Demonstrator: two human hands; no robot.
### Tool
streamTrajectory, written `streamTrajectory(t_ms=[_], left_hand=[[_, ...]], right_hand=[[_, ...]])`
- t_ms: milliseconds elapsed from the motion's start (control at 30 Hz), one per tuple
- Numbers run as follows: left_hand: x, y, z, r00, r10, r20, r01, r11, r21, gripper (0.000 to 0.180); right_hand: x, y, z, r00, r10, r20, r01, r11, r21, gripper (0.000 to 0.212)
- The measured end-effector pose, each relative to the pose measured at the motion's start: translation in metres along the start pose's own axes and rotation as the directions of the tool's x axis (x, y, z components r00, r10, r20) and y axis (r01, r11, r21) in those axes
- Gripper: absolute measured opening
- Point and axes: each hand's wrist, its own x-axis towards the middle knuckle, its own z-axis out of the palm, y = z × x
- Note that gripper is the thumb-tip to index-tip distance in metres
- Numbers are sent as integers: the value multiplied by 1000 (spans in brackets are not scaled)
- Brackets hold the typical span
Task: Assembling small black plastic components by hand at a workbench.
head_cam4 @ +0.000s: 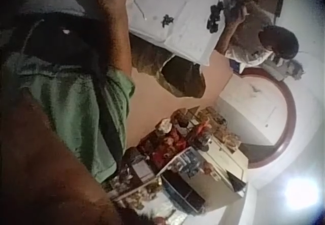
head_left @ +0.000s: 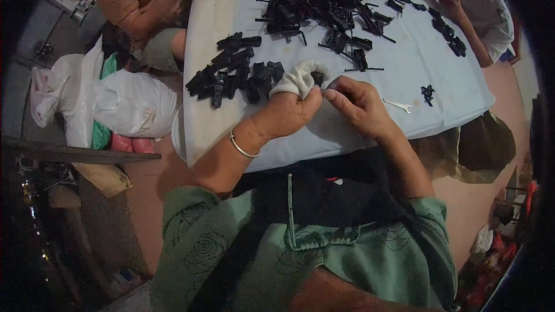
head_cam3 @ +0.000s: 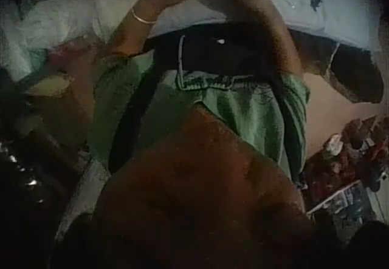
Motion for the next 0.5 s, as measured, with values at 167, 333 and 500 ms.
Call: streamTrajectory(t_ms=[167, 333, 500], left_hand=[[-4, 16, 2, 999, 35, -41, -27, 983, 184, 29], [-4, 8, 5, 994, 89, -68, -73, 975, 209, 29], [-4, 14, 0, 992, 111, -54, -102, 984, 149, 27]], right_hand=[[2, -4, 3, 998, 64, 22, -57, 976, -211, 27], [5, 19, 13, 1000, 3, 13, 0, 982, -190, 29], [3, 8, 8, 1000, -4, 12, 6, 985, -170, 27]])
